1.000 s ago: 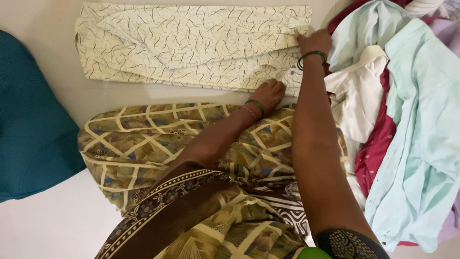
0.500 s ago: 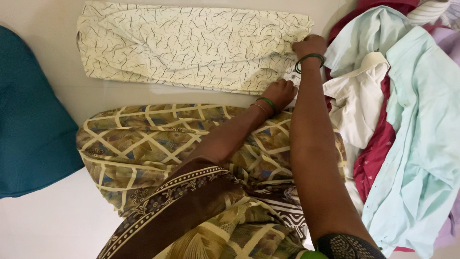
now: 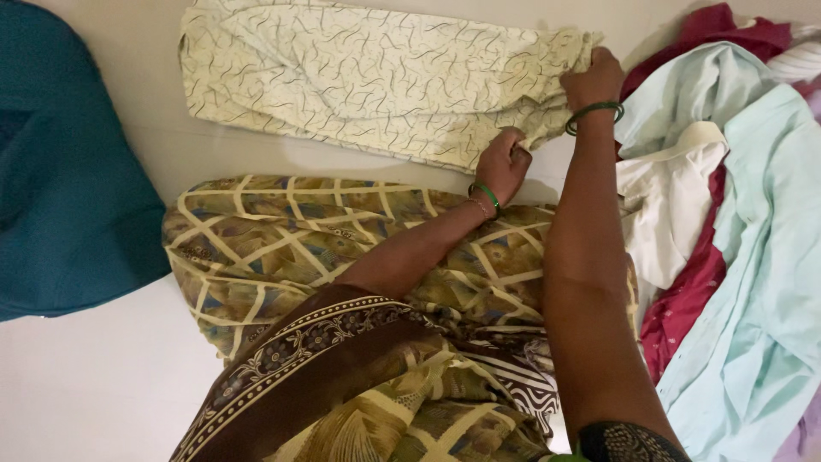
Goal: The person folds a patterned shirt on the floor by smoothing the fabric, folding the sleeves inward, and then folding the body of the shirt into a square.
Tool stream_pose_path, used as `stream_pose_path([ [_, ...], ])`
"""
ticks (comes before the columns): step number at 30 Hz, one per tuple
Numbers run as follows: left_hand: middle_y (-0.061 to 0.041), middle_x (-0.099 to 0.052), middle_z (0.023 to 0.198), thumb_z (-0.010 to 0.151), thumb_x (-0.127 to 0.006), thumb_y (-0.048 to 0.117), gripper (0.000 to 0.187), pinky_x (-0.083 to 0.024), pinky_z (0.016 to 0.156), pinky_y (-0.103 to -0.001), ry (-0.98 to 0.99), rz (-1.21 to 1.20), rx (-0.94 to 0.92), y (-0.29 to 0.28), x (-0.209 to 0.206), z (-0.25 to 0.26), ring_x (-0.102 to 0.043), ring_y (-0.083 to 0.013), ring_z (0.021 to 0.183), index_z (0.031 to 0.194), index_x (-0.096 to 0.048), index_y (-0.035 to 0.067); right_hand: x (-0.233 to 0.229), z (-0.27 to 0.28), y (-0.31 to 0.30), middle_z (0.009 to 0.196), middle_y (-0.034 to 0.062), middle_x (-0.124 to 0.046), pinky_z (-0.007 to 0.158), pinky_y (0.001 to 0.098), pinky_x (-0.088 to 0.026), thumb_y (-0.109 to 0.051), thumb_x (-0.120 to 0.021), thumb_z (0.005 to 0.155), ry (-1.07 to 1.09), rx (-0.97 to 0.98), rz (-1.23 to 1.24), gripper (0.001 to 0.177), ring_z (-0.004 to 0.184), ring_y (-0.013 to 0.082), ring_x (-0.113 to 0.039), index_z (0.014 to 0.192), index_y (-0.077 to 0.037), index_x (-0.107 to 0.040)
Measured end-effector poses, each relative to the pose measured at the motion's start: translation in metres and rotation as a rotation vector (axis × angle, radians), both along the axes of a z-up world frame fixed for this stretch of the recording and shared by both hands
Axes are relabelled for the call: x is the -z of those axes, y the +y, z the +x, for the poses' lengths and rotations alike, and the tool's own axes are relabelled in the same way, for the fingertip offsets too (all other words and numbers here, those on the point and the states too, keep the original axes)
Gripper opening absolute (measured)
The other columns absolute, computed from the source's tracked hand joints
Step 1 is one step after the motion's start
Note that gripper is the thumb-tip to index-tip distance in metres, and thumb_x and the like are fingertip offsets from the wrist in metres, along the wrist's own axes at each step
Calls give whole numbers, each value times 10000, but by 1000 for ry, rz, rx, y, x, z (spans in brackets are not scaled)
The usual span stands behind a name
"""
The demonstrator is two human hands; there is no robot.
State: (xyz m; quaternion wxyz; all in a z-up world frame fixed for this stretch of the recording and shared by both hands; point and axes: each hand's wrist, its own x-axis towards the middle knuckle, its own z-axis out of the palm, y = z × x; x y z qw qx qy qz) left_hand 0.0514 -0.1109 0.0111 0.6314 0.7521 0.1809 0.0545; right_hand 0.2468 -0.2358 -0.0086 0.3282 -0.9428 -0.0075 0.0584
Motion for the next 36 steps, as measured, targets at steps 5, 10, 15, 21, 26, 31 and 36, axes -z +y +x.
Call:
stream_pose_path([
  [5,-70,-663,800,935,-620,123,261,-505,641,-319,-3,-202,-155,19,6,-13,-607,-146,696,1181,-618,39,-37,-9,57,961,242,-733,771,478,-567,-119,-797,802,-171,-183,-135,308,888,434,-711,1052,1,-662],
  [10,9,-568,799,938,-668,62,207,-444,585,-265,-98,-357,-290,59,49,-25,-512,-91,698,1136,-612,37,-35,-14,155,1035,249,-712,805,521,-553,-87,-750,786,-138,-283,-244,392,964,457,-681,1160,-43,-642],
  [15,-15,-566,747,941,-611,72,200,-426,509,-274,115,-751,-518,128,57,-47,-488,-102,617,1140,-599,55,-29,-45,261,1126,236,-682,831,511,-554,-121,-710,842,-30,-394,-292,417,1015,439,-676,1235,-46,-590],
  [21,-103,-593,957,994,-594,30,200,-634,732,-361,45,-928,-731,197,91,-75,-603,-181,773,1152,-517,-66,-20,-63,307,1058,226,-709,852,462,-558,-283,-760,948,-17,-496,2,383,974,365,-703,1172,7,-647],
  [26,-129,-641,1097,899,-686,56,423,-618,762,-333,158,-823,-679,216,76,-88,-679,-218,884,1290,-526,23,-12,-55,258,945,101,-767,743,307,-641,-185,-616,1008,157,-261,162,192,811,177,-768,1091,-59,-735],
  [31,-130,-636,1245,865,-796,244,631,-593,860,-403,235,-150,-516,216,45,-78,-679,-282,993,1395,-524,39,-17,-69,181,937,120,-781,754,330,-593,-105,-703,974,-132,-223,196,133,799,204,-737,1054,-11,-752],
  [36,-189,-500,1428,816,-849,257,768,-426,1079,-448,199,413,-361,214,25,-59,-463,-387,1295,1447,-475,28,-10,-77,171,995,98,-776,844,314,-591,-85,-683,966,-41,-147,228,125,889,181,-742,1071,-49,-741],
])
